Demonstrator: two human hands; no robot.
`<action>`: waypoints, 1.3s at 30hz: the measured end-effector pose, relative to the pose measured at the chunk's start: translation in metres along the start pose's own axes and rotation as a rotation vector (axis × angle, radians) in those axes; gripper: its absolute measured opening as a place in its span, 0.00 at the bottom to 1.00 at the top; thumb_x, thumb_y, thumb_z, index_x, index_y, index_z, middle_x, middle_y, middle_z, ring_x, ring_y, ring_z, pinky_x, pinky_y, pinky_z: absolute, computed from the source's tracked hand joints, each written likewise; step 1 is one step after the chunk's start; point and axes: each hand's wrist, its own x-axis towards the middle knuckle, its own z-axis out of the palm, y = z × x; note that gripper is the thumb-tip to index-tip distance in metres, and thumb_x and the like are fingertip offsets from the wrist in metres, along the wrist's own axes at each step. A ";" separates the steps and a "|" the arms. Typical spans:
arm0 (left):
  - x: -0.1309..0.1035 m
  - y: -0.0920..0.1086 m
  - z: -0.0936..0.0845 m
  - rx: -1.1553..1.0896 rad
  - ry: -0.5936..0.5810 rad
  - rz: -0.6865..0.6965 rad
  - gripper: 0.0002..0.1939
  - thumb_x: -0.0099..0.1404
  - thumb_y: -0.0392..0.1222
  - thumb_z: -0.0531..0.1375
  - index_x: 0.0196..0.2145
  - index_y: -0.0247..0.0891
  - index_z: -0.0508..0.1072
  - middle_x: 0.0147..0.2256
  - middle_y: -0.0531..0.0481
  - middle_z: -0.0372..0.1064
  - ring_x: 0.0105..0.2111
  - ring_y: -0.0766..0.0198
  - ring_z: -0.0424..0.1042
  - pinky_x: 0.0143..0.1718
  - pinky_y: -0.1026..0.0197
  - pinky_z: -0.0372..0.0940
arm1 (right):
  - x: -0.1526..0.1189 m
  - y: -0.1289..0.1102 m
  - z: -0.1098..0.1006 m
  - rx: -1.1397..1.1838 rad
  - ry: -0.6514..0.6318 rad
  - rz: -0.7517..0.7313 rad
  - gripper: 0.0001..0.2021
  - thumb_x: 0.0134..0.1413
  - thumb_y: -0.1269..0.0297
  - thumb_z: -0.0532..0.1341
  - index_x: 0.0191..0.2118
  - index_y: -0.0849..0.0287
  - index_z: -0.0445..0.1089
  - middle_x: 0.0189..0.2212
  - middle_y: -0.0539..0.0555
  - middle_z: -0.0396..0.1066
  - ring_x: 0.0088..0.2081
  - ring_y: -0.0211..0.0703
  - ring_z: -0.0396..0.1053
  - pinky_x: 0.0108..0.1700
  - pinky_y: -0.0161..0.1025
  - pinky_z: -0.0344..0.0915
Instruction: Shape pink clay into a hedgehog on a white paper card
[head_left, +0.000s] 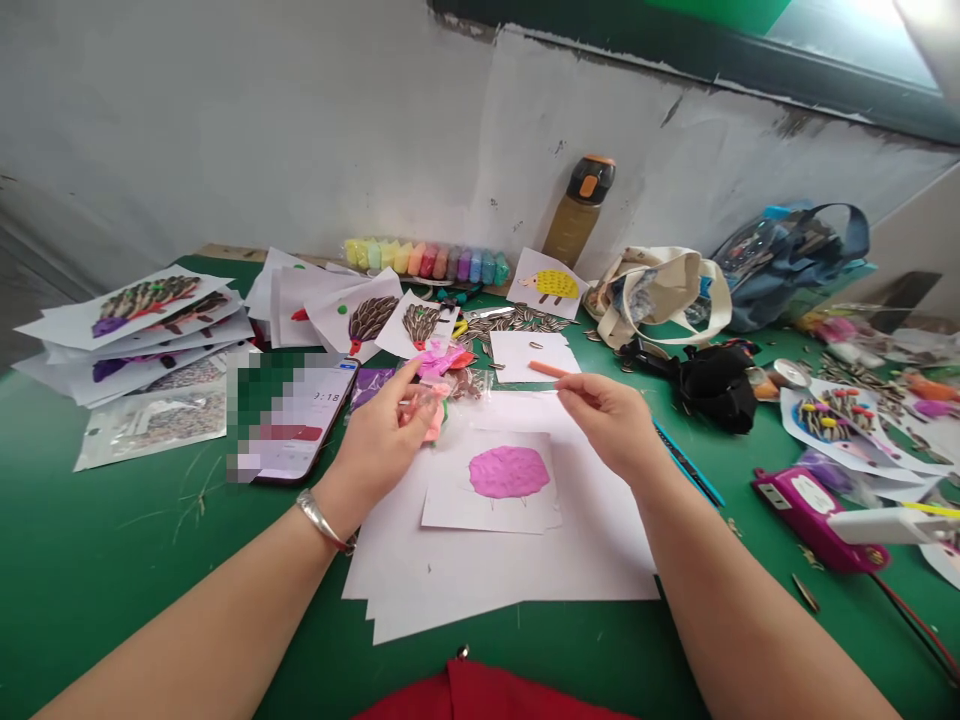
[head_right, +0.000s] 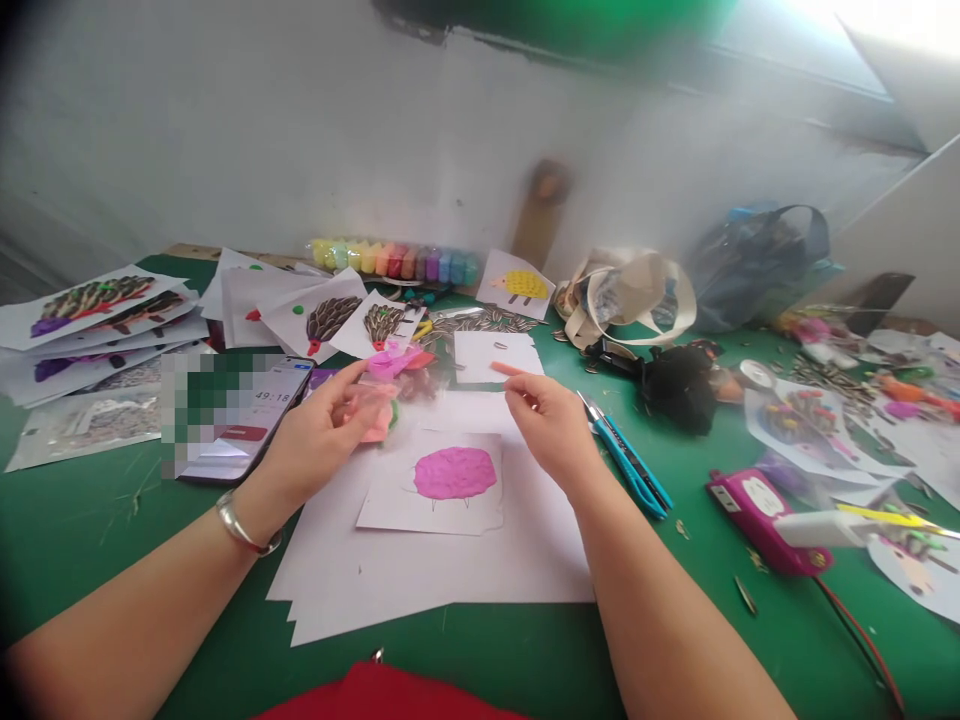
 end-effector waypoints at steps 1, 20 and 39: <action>0.000 0.000 0.000 0.014 0.008 0.030 0.31 0.68 0.54 0.58 0.64 0.40 0.64 0.48 0.45 0.76 0.40 0.57 0.77 0.42 0.57 0.71 | 0.004 0.000 0.005 -0.063 -0.020 -0.033 0.08 0.59 0.63 0.57 0.34 0.56 0.73 0.50 0.55 0.77 0.25 0.37 0.62 0.28 0.38 0.61; -0.021 -0.001 0.012 0.245 -0.037 0.852 0.13 0.70 0.30 0.52 0.44 0.35 0.75 0.44 0.42 0.76 0.46 0.55 0.74 0.53 0.49 0.69 | 0.087 -0.008 0.076 -0.710 -0.199 -0.186 0.13 0.60 0.76 0.51 0.40 0.61 0.72 0.39 0.64 0.71 0.38 0.50 0.69 0.37 0.41 0.59; -0.017 -0.009 0.023 0.457 -0.297 0.722 0.12 0.70 0.31 0.53 0.43 0.35 0.76 0.50 0.37 0.71 0.49 0.51 0.69 0.52 0.46 0.66 | -0.019 0.004 0.030 -0.233 -0.268 -0.314 0.11 0.62 0.71 0.56 0.39 0.56 0.77 0.37 0.55 0.77 0.40 0.45 0.73 0.44 0.42 0.69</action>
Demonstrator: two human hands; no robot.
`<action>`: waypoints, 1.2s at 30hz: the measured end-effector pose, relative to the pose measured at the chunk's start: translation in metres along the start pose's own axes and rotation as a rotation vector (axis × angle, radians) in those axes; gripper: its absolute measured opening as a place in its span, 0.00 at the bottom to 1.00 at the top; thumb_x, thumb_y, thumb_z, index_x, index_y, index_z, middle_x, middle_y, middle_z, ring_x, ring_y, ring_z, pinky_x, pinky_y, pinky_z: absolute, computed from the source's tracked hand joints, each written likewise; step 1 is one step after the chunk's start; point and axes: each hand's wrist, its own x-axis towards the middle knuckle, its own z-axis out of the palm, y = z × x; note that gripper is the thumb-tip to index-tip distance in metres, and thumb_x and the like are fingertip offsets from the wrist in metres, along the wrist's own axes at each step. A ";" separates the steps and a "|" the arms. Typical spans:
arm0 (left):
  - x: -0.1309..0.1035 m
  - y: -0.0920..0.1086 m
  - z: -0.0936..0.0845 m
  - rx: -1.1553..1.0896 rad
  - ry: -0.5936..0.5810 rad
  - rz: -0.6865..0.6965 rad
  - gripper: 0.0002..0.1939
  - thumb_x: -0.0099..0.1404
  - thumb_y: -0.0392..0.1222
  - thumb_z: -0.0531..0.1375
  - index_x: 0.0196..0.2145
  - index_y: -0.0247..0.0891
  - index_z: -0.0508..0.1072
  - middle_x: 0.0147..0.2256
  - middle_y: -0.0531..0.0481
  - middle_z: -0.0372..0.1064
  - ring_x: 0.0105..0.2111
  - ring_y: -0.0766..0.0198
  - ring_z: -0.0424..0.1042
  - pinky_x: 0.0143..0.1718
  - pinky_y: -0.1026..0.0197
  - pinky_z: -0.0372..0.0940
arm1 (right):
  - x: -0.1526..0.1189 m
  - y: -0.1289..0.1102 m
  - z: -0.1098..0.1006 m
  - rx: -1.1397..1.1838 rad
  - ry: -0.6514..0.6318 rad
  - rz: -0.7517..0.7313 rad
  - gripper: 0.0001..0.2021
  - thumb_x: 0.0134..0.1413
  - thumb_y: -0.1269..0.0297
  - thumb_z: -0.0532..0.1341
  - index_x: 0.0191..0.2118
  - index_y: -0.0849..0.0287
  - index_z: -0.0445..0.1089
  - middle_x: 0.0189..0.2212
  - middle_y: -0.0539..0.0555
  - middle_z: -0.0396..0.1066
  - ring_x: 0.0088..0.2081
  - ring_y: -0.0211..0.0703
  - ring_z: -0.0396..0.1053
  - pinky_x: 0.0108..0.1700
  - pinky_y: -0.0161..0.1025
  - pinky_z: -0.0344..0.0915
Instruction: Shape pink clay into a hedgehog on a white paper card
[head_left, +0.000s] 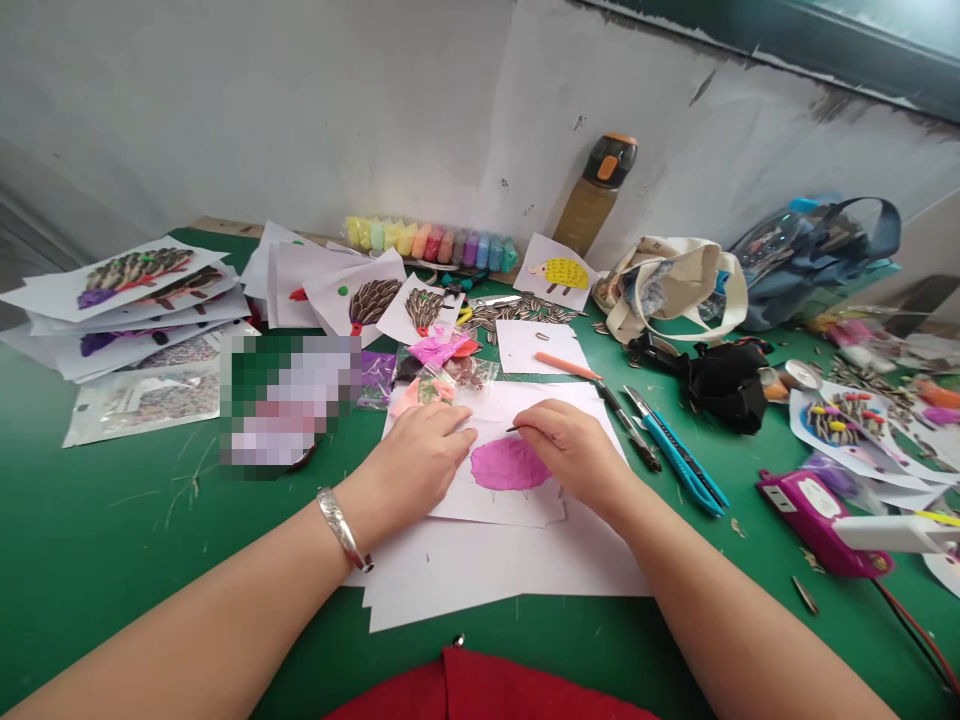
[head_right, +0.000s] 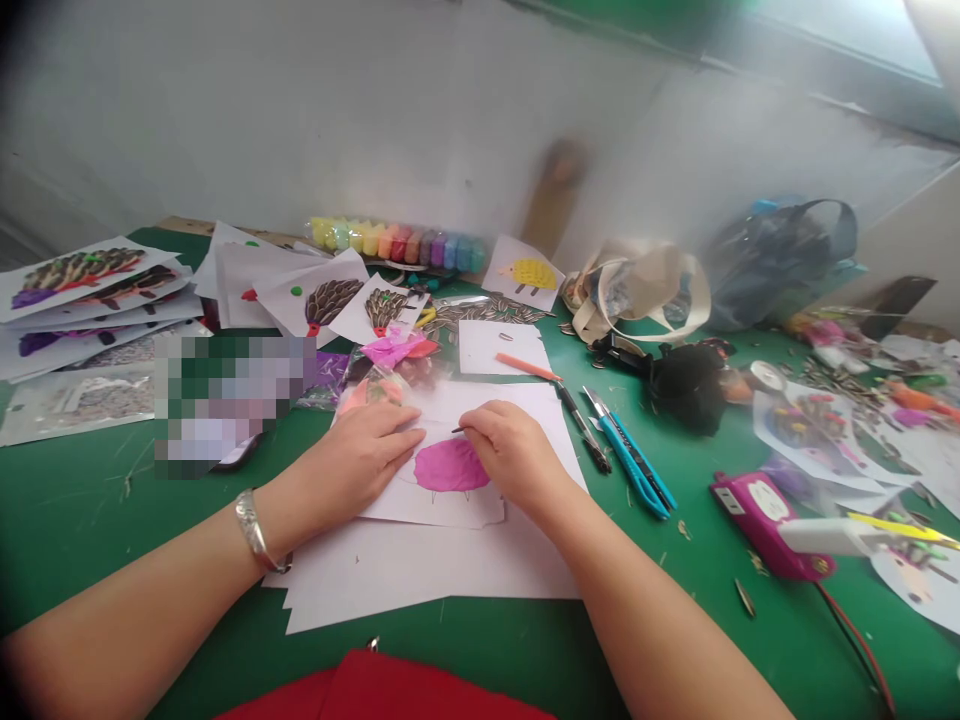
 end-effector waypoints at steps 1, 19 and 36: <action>0.000 0.000 0.000 0.000 0.002 0.000 0.12 0.69 0.30 0.53 0.43 0.35 0.76 0.50 0.37 0.71 0.49 0.51 0.69 0.52 0.46 0.66 | 0.000 0.000 0.002 -0.029 0.004 -0.036 0.12 0.63 0.71 0.56 0.39 0.56 0.77 0.37 0.56 0.76 0.41 0.46 0.72 0.44 0.42 0.69; 0.001 0.002 0.000 0.003 -0.018 -0.012 0.12 0.69 0.30 0.53 0.43 0.34 0.76 0.48 0.38 0.72 0.48 0.50 0.70 0.51 0.46 0.67 | 0.001 0.002 0.006 0.003 -0.077 -0.107 0.14 0.56 0.80 0.58 0.38 0.57 0.78 0.35 0.54 0.77 0.40 0.45 0.72 0.44 0.43 0.68; 0.001 0.003 -0.001 -0.001 -0.046 -0.030 0.11 0.69 0.30 0.53 0.42 0.33 0.75 0.48 0.39 0.71 0.47 0.52 0.69 0.51 0.48 0.66 | 0.002 0.004 0.004 -0.051 -0.063 0.004 0.11 0.57 0.80 0.61 0.35 0.57 0.78 0.32 0.53 0.76 0.39 0.46 0.69 0.43 0.42 0.66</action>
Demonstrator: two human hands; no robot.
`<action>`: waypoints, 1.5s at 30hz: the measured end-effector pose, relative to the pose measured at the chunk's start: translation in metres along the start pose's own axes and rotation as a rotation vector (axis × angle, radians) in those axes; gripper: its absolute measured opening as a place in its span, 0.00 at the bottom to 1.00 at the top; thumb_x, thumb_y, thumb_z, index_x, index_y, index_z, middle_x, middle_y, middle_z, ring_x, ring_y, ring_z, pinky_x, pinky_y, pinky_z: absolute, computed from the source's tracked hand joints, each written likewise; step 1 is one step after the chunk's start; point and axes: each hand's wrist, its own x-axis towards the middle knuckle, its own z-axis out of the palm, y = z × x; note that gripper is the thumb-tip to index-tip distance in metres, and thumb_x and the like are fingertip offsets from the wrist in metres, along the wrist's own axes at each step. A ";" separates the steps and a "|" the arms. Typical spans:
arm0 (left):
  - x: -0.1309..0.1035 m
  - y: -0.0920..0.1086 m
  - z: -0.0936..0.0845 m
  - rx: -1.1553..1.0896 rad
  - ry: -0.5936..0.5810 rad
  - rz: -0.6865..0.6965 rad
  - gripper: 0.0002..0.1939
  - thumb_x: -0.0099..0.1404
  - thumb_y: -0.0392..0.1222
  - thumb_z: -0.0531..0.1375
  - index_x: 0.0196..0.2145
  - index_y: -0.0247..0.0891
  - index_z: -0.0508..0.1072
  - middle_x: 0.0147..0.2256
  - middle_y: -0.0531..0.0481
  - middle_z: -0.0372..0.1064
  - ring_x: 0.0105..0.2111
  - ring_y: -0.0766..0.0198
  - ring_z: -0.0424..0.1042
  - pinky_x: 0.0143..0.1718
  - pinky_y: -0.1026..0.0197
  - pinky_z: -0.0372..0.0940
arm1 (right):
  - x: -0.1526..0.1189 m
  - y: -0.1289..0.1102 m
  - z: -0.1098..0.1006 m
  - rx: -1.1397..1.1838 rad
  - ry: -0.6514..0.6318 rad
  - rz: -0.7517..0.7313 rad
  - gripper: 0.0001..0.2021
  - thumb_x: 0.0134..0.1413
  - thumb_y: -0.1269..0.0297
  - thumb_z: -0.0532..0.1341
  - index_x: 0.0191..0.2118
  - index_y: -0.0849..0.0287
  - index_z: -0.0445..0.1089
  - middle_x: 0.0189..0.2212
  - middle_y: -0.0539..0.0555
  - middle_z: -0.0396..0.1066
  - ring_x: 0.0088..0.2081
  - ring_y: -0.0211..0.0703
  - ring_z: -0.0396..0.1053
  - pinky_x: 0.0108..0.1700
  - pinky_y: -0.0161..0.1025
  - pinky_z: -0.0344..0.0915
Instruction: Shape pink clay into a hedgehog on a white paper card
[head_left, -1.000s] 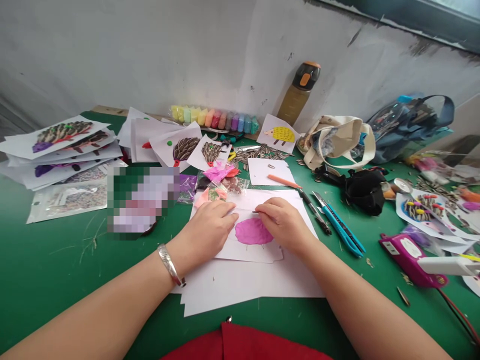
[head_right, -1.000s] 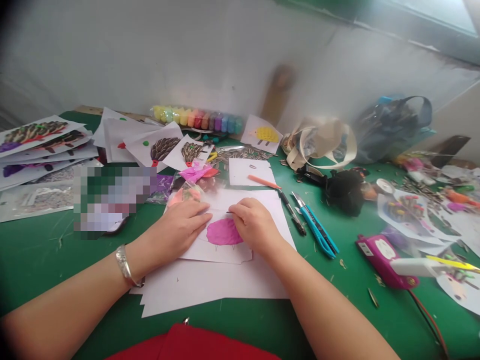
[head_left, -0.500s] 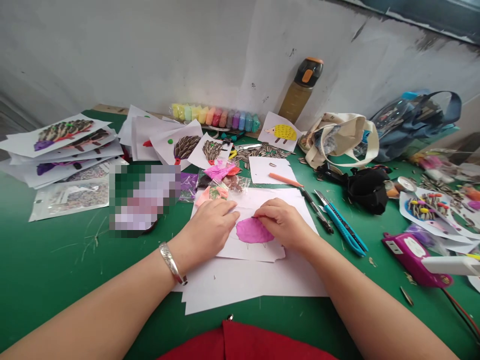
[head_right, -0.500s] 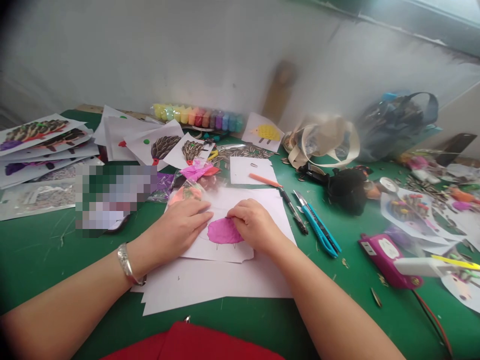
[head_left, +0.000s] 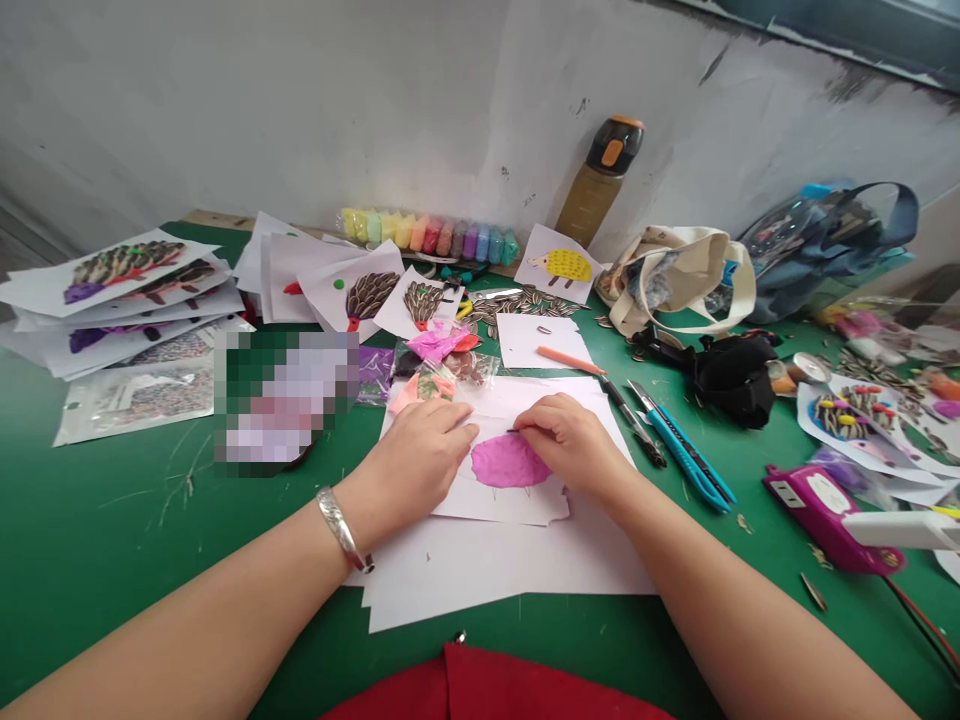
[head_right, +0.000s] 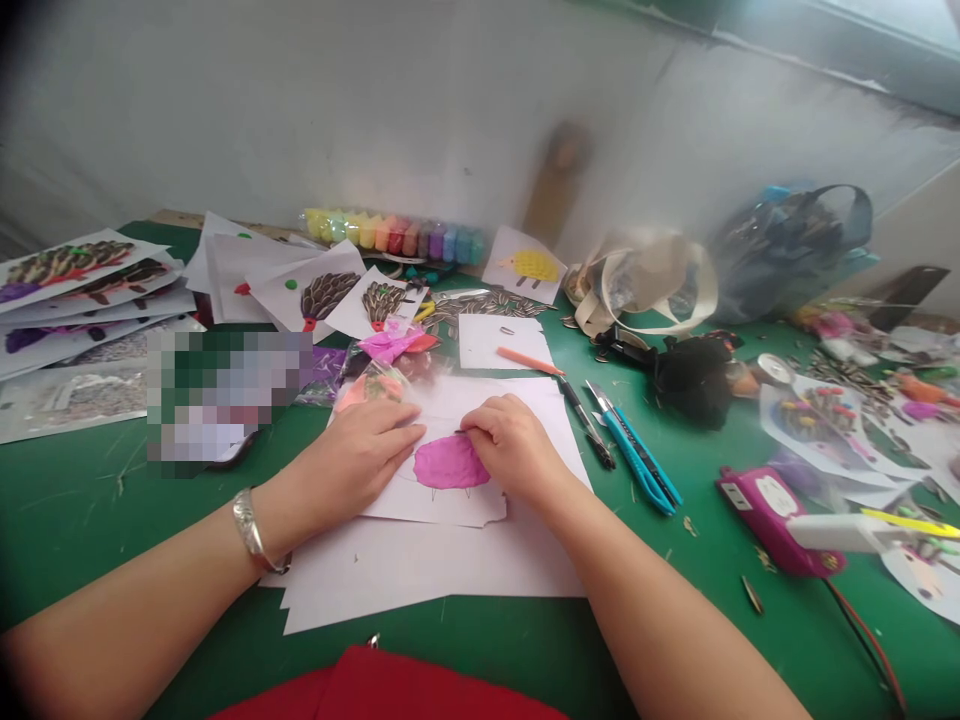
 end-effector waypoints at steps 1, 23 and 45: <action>0.000 0.000 0.000 0.002 -0.002 -0.001 0.11 0.69 0.30 0.53 0.42 0.33 0.75 0.48 0.39 0.71 0.47 0.52 0.69 0.51 0.47 0.66 | 0.000 0.000 0.000 -0.007 0.010 0.014 0.11 0.57 0.79 0.61 0.35 0.57 0.78 0.32 0.54 0.76 0.39 0.47 0.69 0.43 0.42 0.66; -0.001 0.000 0.001 0.016 0.004 0.003 0.11 0.69 0.30 0.53 0.43 0.34 0.75 0.48 0.39 0.71 0.47 0.52 0.69 0.50 0.47 0.67 | 0.012 -0.007 0.010 -0.036 -0.059 -0.204 0.15 0.57 0.82 0.57 0.36 0.58 0.78 0.33 0.55 0.76 0.37 0.46 0.68 0.43 0.44 0.64; 0.002 0.001 -0.001 0.021 -0.033 0.000 0.14 0.72 0.32 0.50 0.46 0.35 0.75 0.43 0.42 0.70 0.42 0.55 0.67 0.45 0.51 0.64 | 0.016 -0.015 0.018 -0.004 -0.077 -0.228 0.15 0.61 0.79 0.55 0.39 0.56 0.78 0.34 0.54 0.76 0.39 0.45 0.67 0.44 0.42 0.60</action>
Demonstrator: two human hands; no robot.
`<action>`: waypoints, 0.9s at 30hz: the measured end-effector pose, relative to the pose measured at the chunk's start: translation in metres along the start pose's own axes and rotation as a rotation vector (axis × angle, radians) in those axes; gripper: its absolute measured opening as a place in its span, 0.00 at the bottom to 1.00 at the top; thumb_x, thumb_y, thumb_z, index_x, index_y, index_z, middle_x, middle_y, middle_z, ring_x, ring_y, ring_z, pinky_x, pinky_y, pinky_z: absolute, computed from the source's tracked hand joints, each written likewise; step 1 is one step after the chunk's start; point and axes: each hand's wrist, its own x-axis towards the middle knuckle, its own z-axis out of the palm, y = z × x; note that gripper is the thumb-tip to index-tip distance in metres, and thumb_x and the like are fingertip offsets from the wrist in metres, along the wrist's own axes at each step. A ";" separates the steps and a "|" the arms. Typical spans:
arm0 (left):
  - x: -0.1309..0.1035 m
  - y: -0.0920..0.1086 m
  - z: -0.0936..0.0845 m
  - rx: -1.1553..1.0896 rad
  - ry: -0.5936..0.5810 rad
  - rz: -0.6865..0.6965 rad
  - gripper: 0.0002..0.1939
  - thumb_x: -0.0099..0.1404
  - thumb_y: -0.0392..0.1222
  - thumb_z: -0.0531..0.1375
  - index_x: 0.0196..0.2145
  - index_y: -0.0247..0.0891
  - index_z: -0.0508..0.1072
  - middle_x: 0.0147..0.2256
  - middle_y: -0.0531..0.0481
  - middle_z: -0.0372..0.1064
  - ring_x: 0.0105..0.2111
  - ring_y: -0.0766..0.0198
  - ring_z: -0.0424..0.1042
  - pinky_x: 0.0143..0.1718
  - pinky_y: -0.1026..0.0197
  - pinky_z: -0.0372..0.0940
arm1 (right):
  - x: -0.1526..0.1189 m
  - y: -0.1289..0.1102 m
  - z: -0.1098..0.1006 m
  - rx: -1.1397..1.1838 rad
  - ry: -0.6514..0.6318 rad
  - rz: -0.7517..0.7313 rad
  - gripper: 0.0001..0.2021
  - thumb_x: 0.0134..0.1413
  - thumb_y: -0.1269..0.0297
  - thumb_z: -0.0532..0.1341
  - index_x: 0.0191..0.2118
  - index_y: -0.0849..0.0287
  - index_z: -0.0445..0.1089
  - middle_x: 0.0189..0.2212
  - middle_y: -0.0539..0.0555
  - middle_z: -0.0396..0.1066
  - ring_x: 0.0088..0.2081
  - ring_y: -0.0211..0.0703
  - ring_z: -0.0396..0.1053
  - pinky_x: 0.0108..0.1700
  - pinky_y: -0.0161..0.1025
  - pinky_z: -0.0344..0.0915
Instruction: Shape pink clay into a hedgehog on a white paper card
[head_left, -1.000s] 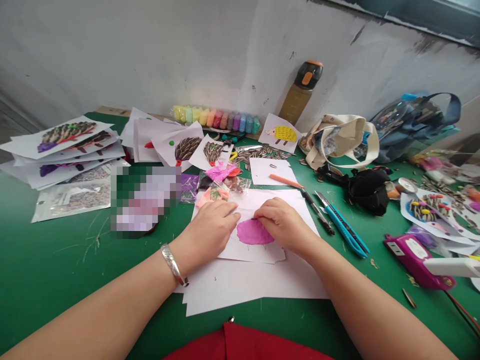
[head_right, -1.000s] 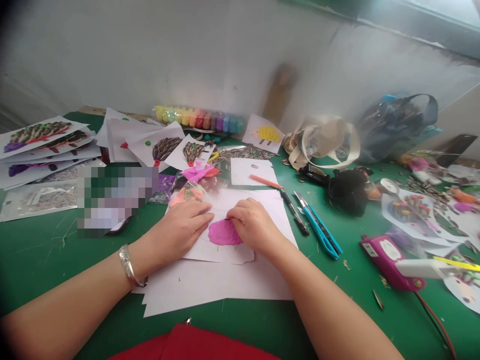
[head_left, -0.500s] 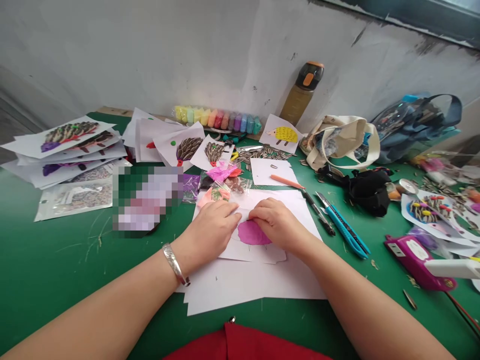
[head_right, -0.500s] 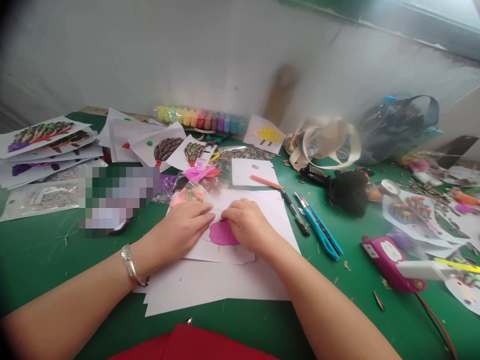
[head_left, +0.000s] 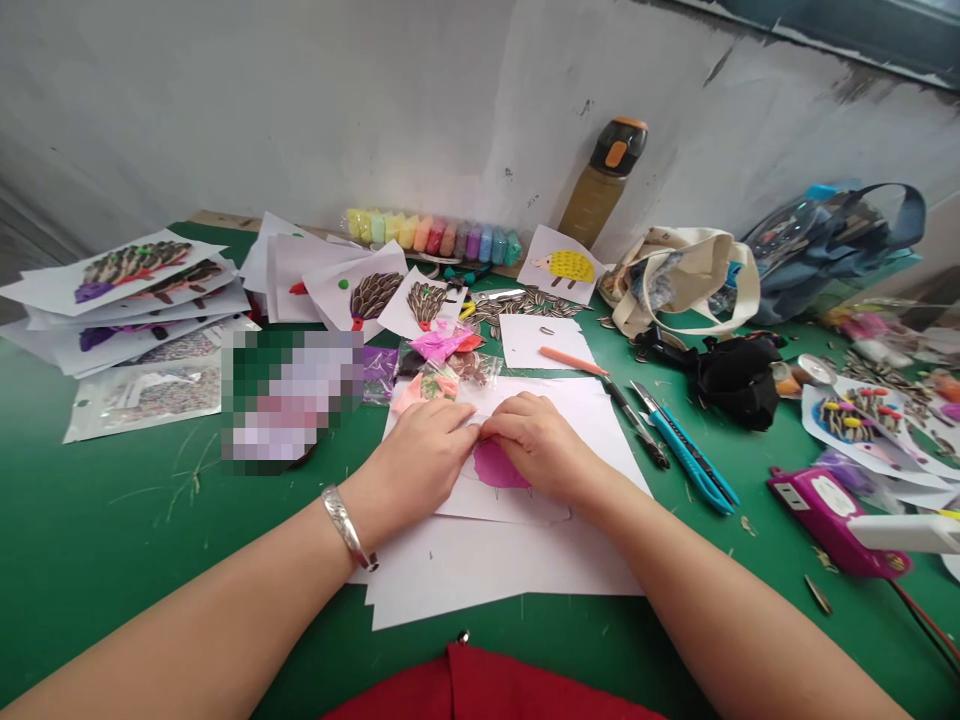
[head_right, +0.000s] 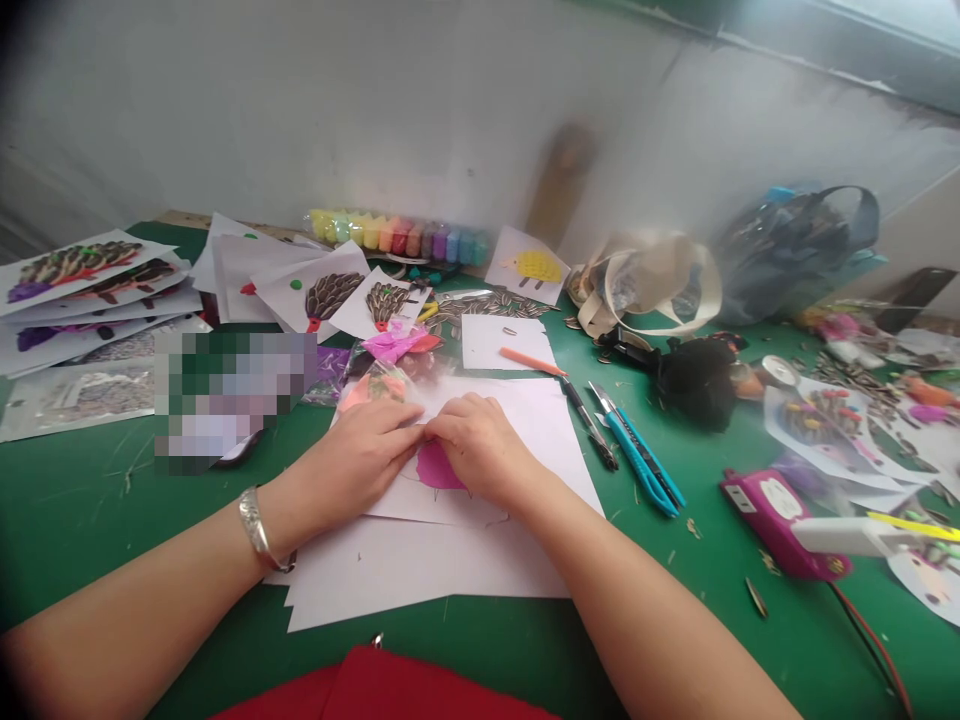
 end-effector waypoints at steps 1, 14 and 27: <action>0.000 0.000 0.000 -0.004 0.004 0.005 0.15 0.72 0.31 0.50 0.47 0.36 0.75 0.43 0.42 0.70 0.41 0.55 0.67 0.45 0.51 0.64 | 0.001 -0.001 0.001 0.007 -0.003 -0.016 0.15 0.61 0.78 0.55 0.40 0.56 0.78 0.35 0.54 0.76 0.39 0.45 0.67 0.44 0.42 0.60; 0.000 -0.003 0.004 -0.006 0.016 0.022 0.17 0.68 0.27 0.51 0.48 0.33 0.75 0.47 0.40 0.71 0.45 0.53 0.67 0.49 0.47 0.65 | 0.002 -0.004 0.002 0.042 -0.024 -0.025 0.15 0.62 0.78 0.55 0.39 0.56 0.77 0.36 0.54 0.75 0.41 0.45 0.67 0.46 0.42 0.60; -0.003 -0.005 0.005 0.000 0.060 0.029 0.15 0.69 0.29 0.51 0.48 0.33 0.74 0.52 0.38 0.71 0.50 0.51 0.68 0.54 0.45 0.66 | 0.001 -0.002 -0.004 0.033 0.023 -0.043 0.14 0.62 0.77 0.55 0.38 0.56 0.77 0.35 0.54 0.76 0.40 0.45 0.68 0.46 0.43 0.61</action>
